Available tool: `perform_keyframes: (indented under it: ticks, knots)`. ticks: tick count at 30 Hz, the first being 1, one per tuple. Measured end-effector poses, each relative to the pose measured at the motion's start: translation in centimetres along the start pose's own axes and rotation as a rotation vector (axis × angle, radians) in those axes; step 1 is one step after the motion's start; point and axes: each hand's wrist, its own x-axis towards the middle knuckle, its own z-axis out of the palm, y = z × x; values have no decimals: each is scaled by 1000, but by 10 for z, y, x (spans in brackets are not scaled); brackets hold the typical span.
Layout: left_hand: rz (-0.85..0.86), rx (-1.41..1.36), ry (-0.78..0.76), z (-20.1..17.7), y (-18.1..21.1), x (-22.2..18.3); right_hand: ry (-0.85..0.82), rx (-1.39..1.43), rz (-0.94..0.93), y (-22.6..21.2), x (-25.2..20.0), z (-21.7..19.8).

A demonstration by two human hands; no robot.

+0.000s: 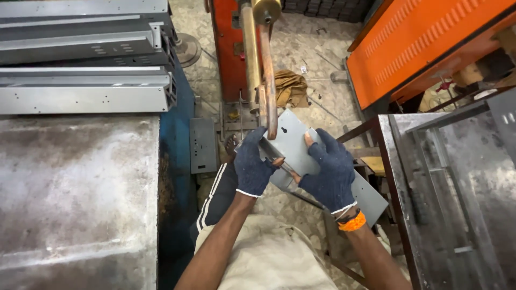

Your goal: Spot welding metal sheets and filing metal edges to assemble metal box enclosures on a production floor.

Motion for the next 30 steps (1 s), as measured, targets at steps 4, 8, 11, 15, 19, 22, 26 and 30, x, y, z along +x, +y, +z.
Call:
perform_keyframes:
  ticks: [4,8,11,15,19,22,26,30]
  knots:
    - [7,-29,11,-3,6,3,-1,-9,2,0,0,0]
    - [-26,-19,8,-5,11,8,1,-18,14,-2,2,-1]
    - [-68,-34,-7,-2,11,6,-5,-28,16,0,0,-3]
    - [3,2,36,-3,11,8,-13,-35,24,-2,2,-5]
    - [9,-2,34,-4,11,9,17,-74,16,-2,0,2]
    - [51,-30,87,1,2,1,7,-23,30,2,-5,3]
    - [26,41,49,-5,9,7,16,-30,29,-5,1,-3]
    - [47,130,83,-7,15,7,10,-40,60,-11,-1,-5]
